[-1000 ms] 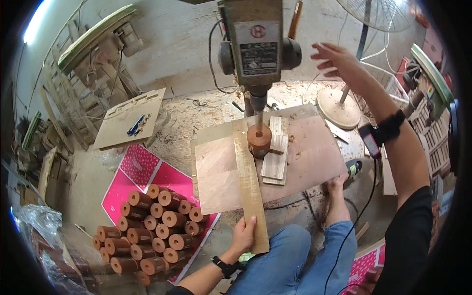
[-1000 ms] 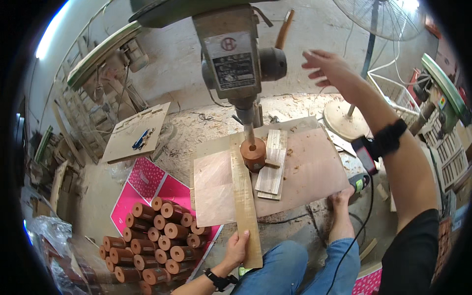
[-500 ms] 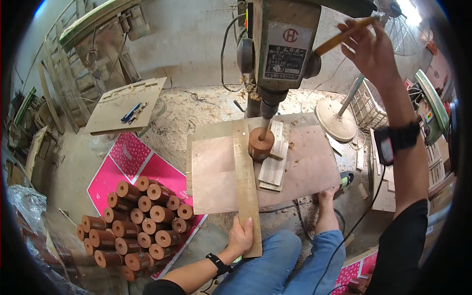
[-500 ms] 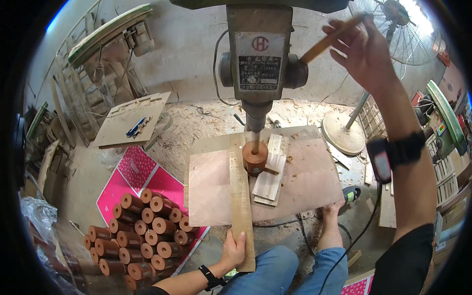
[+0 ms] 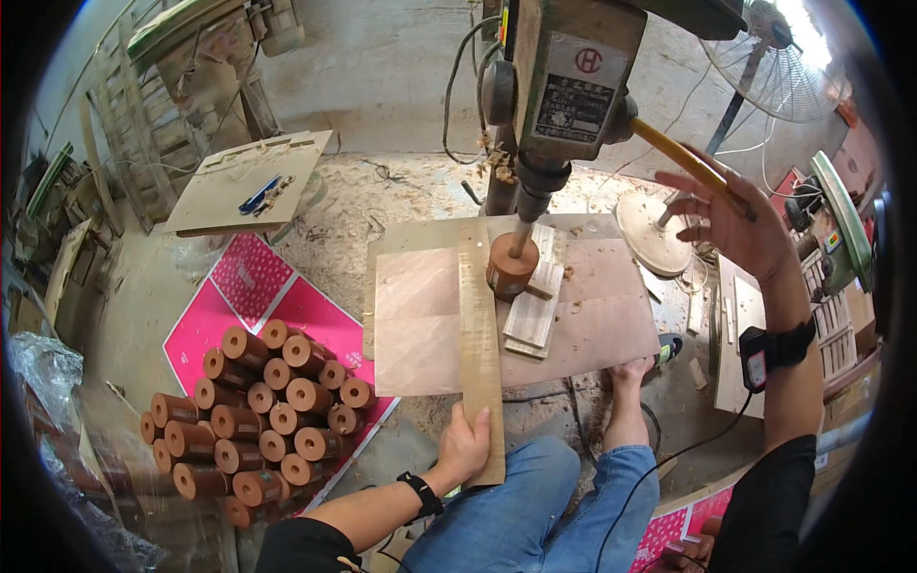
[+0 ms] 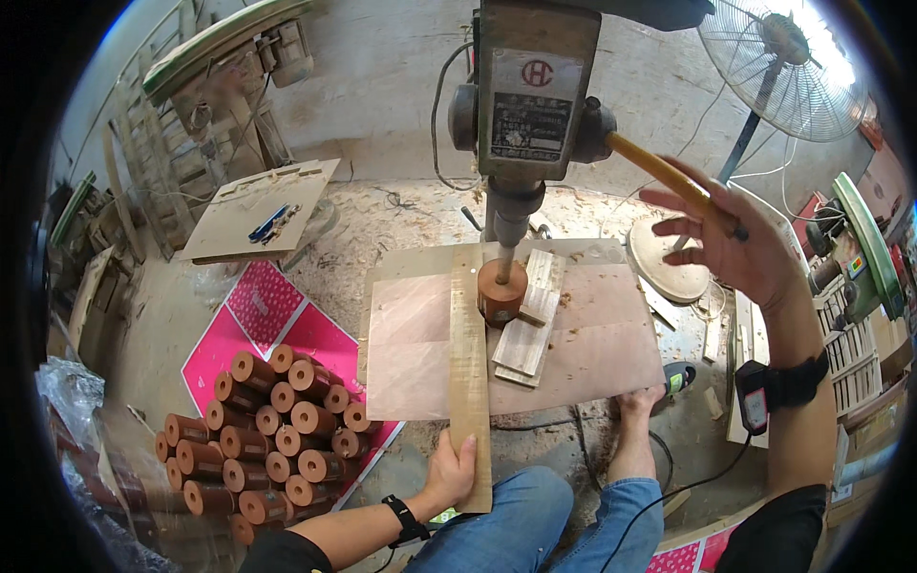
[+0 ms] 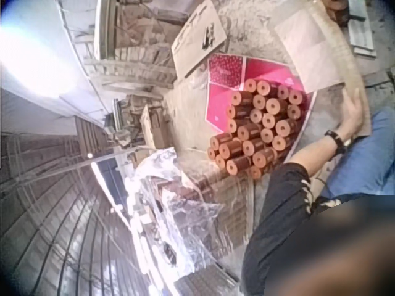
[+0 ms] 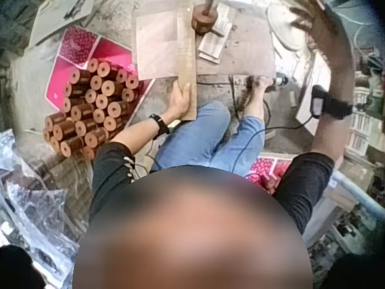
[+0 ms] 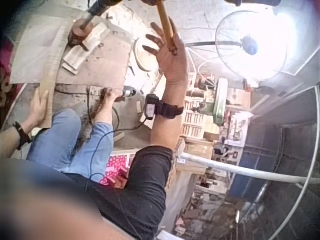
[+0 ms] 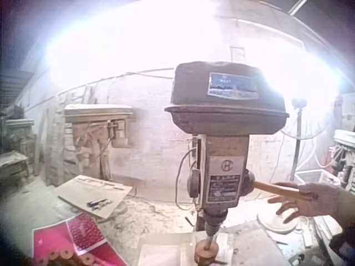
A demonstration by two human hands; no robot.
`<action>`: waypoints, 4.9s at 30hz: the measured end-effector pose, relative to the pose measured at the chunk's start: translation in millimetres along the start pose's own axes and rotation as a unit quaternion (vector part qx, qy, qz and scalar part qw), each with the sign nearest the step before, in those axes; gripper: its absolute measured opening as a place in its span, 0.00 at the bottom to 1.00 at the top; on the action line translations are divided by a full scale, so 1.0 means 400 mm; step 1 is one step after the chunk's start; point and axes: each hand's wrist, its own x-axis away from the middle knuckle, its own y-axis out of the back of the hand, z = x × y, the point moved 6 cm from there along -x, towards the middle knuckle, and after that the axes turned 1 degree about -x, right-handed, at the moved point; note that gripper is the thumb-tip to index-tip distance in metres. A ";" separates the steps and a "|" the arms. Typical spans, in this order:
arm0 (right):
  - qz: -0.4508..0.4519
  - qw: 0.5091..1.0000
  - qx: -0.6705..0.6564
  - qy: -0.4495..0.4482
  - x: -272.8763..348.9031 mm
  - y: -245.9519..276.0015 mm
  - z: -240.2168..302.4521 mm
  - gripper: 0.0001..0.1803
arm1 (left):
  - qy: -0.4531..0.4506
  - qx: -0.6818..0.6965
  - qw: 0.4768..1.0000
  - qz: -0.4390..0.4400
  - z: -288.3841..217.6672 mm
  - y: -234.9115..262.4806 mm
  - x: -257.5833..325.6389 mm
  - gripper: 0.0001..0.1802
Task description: Using a drill press to bore holes into small cylindrical wooden blocks.
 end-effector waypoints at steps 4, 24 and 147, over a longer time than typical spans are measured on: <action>0.012 1.000 -0.006 -0.019 0.008 0.020 -0.058 0.35 | -0.006 -0.015 1.000 0.007 -0.002 -0.002 -0.002 0.25; -0.033 0.988 0.096 -0.116 0.014 0.033 -0.164 0.44 | -0.002 -0.018 1.000 0.015 -0.005 -0.004 -0.005 0.25; -0.387 0.782 0.488 0.030 0.087 -0.050 0.059 0.29 | 0.035 -0.092 0.994 0.037 0.001 -0.005 -0.001 0.31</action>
